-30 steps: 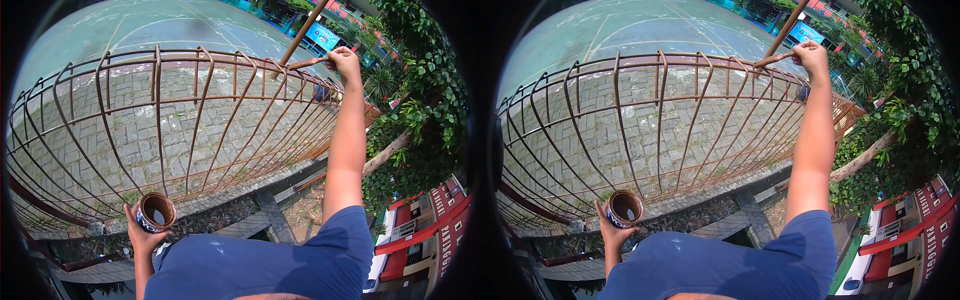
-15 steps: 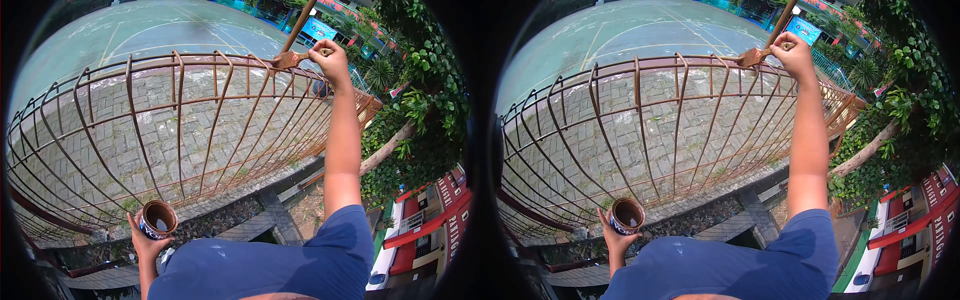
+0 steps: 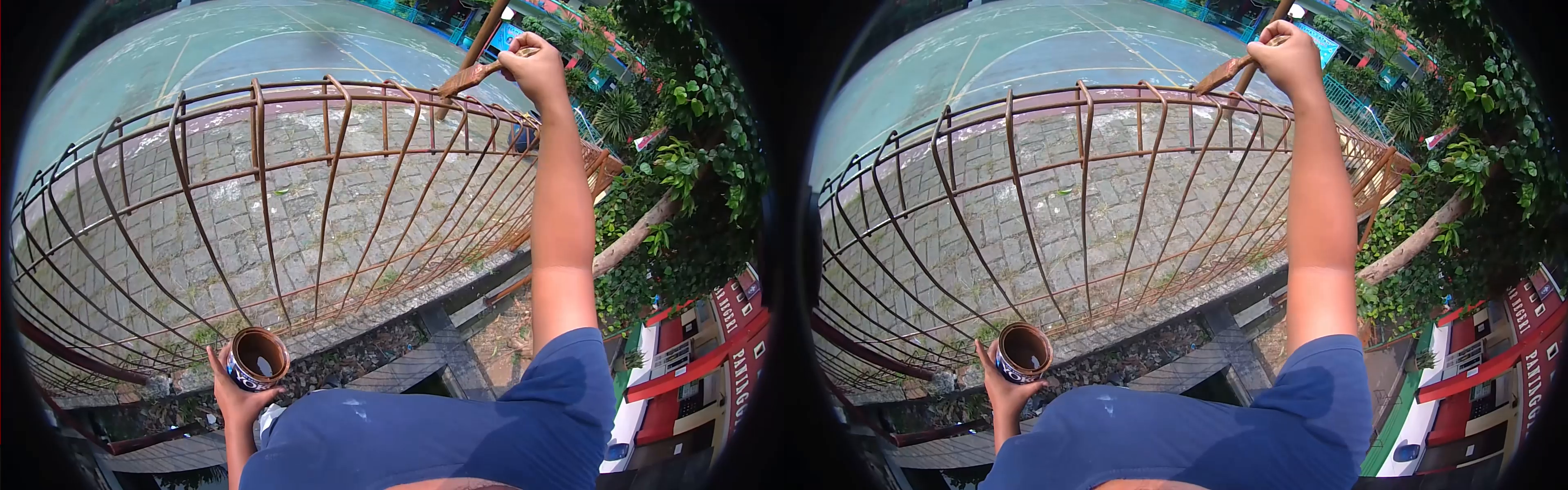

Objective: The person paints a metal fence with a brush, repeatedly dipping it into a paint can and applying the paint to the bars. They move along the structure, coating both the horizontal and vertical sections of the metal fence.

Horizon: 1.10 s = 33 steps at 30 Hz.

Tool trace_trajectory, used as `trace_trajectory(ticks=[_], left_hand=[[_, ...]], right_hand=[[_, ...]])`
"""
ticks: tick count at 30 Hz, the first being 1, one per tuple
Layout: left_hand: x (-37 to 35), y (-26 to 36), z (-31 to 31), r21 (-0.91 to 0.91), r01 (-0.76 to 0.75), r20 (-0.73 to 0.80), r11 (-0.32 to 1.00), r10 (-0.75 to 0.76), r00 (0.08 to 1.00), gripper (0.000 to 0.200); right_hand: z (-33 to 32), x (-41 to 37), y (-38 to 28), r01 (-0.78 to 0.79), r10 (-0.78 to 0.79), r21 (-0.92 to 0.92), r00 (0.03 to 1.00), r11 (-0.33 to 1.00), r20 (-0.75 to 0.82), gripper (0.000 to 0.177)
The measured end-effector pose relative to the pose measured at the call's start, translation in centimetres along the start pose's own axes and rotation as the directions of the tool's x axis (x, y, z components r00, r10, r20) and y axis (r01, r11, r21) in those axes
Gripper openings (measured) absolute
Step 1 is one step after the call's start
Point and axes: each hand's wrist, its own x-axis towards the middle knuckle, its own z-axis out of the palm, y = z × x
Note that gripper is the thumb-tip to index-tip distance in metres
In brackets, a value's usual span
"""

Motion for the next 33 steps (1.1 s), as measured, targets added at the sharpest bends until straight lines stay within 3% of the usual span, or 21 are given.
trace_trajectory(ticks=[2,3,4,6,7,10,11,14,15,18,19,22,23,24,26,29,32,33], left_hand=[[0.2,0.1,0.3,0.008,-0.031,-0.01,0.999,0.031,0.999,0.167],[0.1,0.1,0.6,0.01,-0.042,-0.013,0.999,0.042,0.999,0.167],[-0.1,0.2,0.8,0.002,-0.035,-0.012,0.999,0.035,0.999,0.167],[-0.1,0.5,1.1,-0.011,-0.032,-0.012,0.999,0.032,0.999,0.167],[-0.1,0.5,1.2,-0.003,-0.032,-0.016,0.999,0.032,0.999,0.167],[-0.6,0.6,1.5,0.014,-0.033,-0.035,0.999,0.033,0.999,0.167],[-0.6,0.6,1.5,0.016,-0.041,-0.038,0.999,0.042,0.998,0.167],[-0.9,0.7,1.5,0.03,-0.046,-0.04,0.998,0.047,0.998,0.167],[-0.9,0.5,1.6,0.03,-0.044,-0.048,0.999,0.045,0.998,0.167],[-1.2,0.6,1.8,0.026,-0.037,-0.074,0.999,0.039,0.996,0.166],[-1.3,0.6,1.7,0.025,-0.028,-0.076,0.999,0.03,0.997,0.166],[-1.4,0.6,1.5,0.026,0.018,-0.089,1.0,-0.015,0.996,0.166],[-1.5,0.2,1.5,0.03,0.028,-0.092,0.999,-0.025,0.995,0.168],[-1.6,0.1,1.6,0.03,0.04,-0.094,0.999,-0.037,0.995,0.169],[-1.7,0.1,1.6,0.053,0.042,-0.089,0.998,-0.037,0.995,0.169],[-1.2,0.2,1.6,0.043,0.035,-0.084,0.998,-0.031,0.996,0.168],[-0.7,0.3,1.8,-0.006,0.001,-0.077,1.0,-0.001,0.997,0.166],[-0.6,0.3,1.8,0.006,0.002,-0.072,1.0,-0.001,0.997,0.166]], right_hand=[[-0.9,1.2,-1.6,0.055,-0.063,-0.075,0.992,0.996,-0.107,0.019],[-0.6,2.0,-1.4,0.098,-0.093,0.056,0.992,0.994,-0.082,0.017],[-0.4,1.8,-2.3,0.173,-0.177,-0.132,0.984,0.976,-0.021,0.018],[0.5,1.8,-4.3,0.328,-0.302,-0.47,0.944,0.82,0.133,0.024],[1.3,2.4,-3.8,0.33,-0.351,-0.564,0.933,0.758,0.074,0.028],[0.8,4.2,-3.7,0.18,-0.189,-0.296,0.982,0.938,-0.003,0.029],[1.1,4.3,-3.8,0.117,-0.137,-0.361,0.99,0.925,-0.029,0.028],[1.3,0.8,-9.7,0.106,0.039,-0.682,0.98,0.724,0.193,0.028],[1.9,1.7,-6.6,0.212,-0.177,-0.597,0.977,0.774,0.118,0.026],[1.2,3.3,-5.9,0.126,-0.094,-0.359,0.99,0.925,0.105,0.028],[1.7,3.9,-4.8,0.222,-0.196,-0.364,0.975,0.905,0.106,0.023],[1.1,3.8,-4.3,0.249,-0.176,-0.355,0.958,0.901,0.225,0.027],[0.3,3.8,-4.6,0.083,-0.027,-0.276,0.979,0.958,0.201,0.026],[-0.1,3.6,-4.6,0.043,-0.021,-0.161,0.99,0.986,0.139,0.025],[-0.1,3.3,-3.5,0.13,-0.091,-0.139,0.962,0.982,0.257,0.023],[-1.3,2.2,-4.7,0.033,-0.001,-0.117,0.966,0.993,0.26,0.023],[-1.9,1.8,-4.6,0.147,-0.105,-0.202,0.972,0.968,0.208,0.022],[-1.6,1.2,-5.2,0.136,-0.056,-0.314,0.966,0.939,0.253,0.025]])
